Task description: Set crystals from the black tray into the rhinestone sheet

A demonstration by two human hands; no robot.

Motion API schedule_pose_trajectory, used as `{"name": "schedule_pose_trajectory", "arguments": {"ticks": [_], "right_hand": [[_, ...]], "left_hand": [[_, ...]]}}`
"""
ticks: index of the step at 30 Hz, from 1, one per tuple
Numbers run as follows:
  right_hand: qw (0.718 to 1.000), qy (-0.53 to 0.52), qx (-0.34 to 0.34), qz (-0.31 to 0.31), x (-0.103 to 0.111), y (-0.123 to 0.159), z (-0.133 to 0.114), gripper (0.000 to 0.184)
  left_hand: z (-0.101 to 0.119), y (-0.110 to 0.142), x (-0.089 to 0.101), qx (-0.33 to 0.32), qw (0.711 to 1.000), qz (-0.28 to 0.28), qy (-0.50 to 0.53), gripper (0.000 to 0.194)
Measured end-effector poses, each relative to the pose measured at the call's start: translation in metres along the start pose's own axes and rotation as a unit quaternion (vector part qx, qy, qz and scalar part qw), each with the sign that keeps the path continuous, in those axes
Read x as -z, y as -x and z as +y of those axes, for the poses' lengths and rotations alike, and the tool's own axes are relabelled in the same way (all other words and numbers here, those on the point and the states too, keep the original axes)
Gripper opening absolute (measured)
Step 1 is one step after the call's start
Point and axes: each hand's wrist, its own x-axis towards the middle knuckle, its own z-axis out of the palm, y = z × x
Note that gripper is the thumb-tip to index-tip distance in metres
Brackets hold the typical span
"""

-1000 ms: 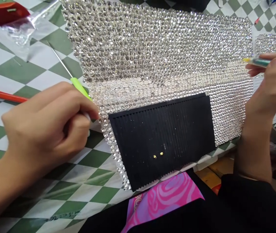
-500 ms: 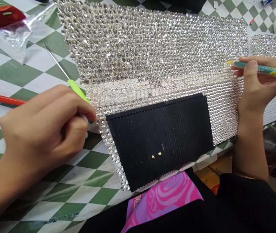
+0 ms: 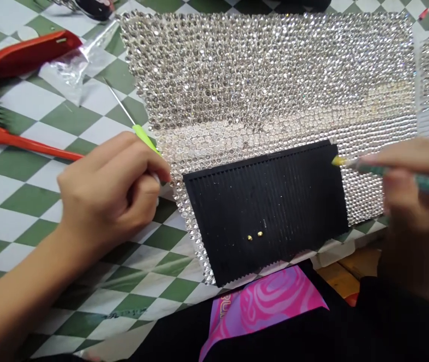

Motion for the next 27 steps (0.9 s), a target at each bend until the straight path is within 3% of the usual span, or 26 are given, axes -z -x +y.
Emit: {"name": "schedule_pose_trajectory", "arguments": {"ticks": [1, 3, 5, 10, 19, 27], "right_hand": [[0.999, -0.021, 0.010, -0.038, -0.001, 0.004, -0.016, 0.035], [0.979, -0.085, 0.024, -0.181, -0.007, 0.010, -0.039, 0.036], [0.963, -0.141, 0.044, -0.225, -0.017, 0.014, -0.050, 0.038], [0.974, -0.163, 0.090, -0.129, -0.045, 0.016, -0.050, 0.022], [0.967, -0.107, 0.090, -0.211, -0.039, 0.010, -0.052, 0.018], [0.977, -0.052, 0.074, -0.193, -0.035, 0.018, -0.054, 0.032]], "left_hand": [[-0.001, 0.000, -0.001, -0.010, 1.000, 0.002, -0.001, 0.018], [-0.002, 0.001, -0.002, -0.017, 1.000, 0.003, -0.007, 0.018], [-0.003, 0.001, -0.001, -0.019, 1.000, 0.003, -0.009, 0.019], [-0.003, 0.000, -0.001, -0.026, 1.000, -0.002, -0.011, 0.019], [0.000, 0.000, 0.001, -0.014, 1.000, -0.017, -0.022, 0.019], [0.001, 0.003, 0.001, 0.009, 0.999, -0.024, -0.032, 0.020]]}}
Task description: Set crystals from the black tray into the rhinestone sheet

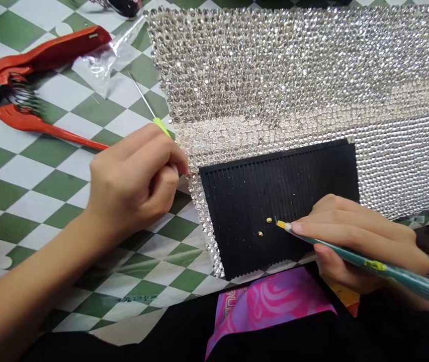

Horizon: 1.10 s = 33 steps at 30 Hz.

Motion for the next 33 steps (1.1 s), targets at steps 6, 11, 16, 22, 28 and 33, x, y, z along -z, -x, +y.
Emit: {"name": "schedule_pose_trajectory", "arguments": {"ticks": [6, 11, 16, 22, 28, 33], "right_hand": [[1.000, -0.019, 0.008, 0.003, 0.001, -0.010, 0.002, 0.019], [0.999, -0.037, 0.026, 0.025, 0.003, -0.013, 0.007, 0.021], [0.998, -0.035, 0.037, 0.035, 0.002, -0.013, 0.007, 0.019], [0.999, -0.028, 0.034, 0.024, 0.001, -0.012, 0.007, 0.021], [0.998, -0.052, -0.010, 0.035, 0.005, -0.013, 0.005, 0.028], [0.996, -0.054, -0.007, 0.067, 0.007, -0.013, 0.005, 0.030]], "left_hand": [[0.001, -0.001, 0.000, 0.003, 1.000, -0.001, -0.002, 0.020], [0.000, -0.001, 0.000, 0.001, 1.000, -0.001, -0.002, 0.020], [0.001, -0.001, 0.000, 0.004, 1.000, -0.002, -0.002, 0.020], [0.000, 0.001, -0.001, 0.005, 1.000, -0.001, -0.001, 0.020], [-0.001, 0.000, 0.000, 0.006, 1.000, -0.003, -0.002, 0.019], [0.002, -0.001, 0.000, 0.010, 1.000, -0.005, -0.001, 0.019]]}}
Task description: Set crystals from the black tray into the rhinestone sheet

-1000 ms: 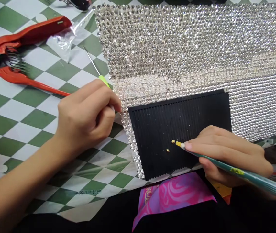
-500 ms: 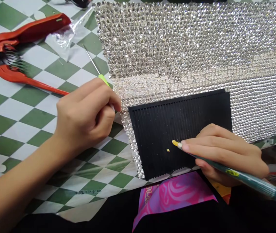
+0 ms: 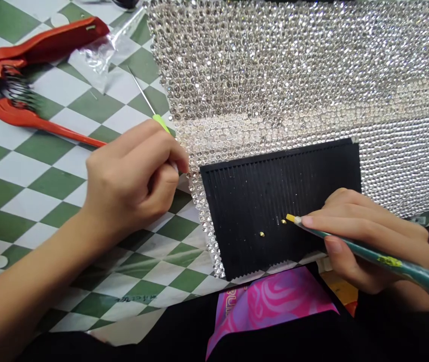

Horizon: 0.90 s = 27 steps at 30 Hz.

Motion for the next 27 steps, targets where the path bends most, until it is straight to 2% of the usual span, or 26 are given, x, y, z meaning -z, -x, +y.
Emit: {"name": "schedule_pose_trajectory", "arguments": {"ticks": [4, 6, 13, 20, 24, 27], "right_hand": [[1.000, -0.016, -0.024, -0.011, -0.0018, 0.0030, -0.0019, 0.028], [0.999, -0.021, -0.025, 0.006, -0.0036, 0.0038, -0.0023, 0.028], [0.999, -0.013, 0.017, -0.025, -0.0024, 0.0007, 0.0003, 0.023], [0.999, -0.009, 0.019, -0.034, 0.0007, 0.0009, 0.0015, 0.023], [0.999, 0.001, 0.051, -0.013, -0.0065, 0.0008, 0.0054, 0.019], [0.999, -0.010, 0.039, 0.004, -0.0071, 0.0012, 0.0030, 0.019]], "left_hand": [[-0.0002, 0.0009, -0.0008, 0.004, 1.000, -0.002, -0.002, 0.020], [-0.0011, 0.0008, -0.0010, 0.000, 1.000, -0.001, -0.004, 0.020], [-0.0026, -0.0001, -0.0012, -0.019, 1.000, 0.013, 0.006, 0.020], [-0.0008, 0.0001, 0.0003, -0.018, 1.000, 0.010, 0.004, 0.019], [-0.0012, -0.0001, 0.0008, -0.016, 1.000, 0.007, 0.001, 0.019], [-0.0028, -0.0008, 0.0006, -0.017, 1.000, 0.010, -0.003, 0.019]]}}
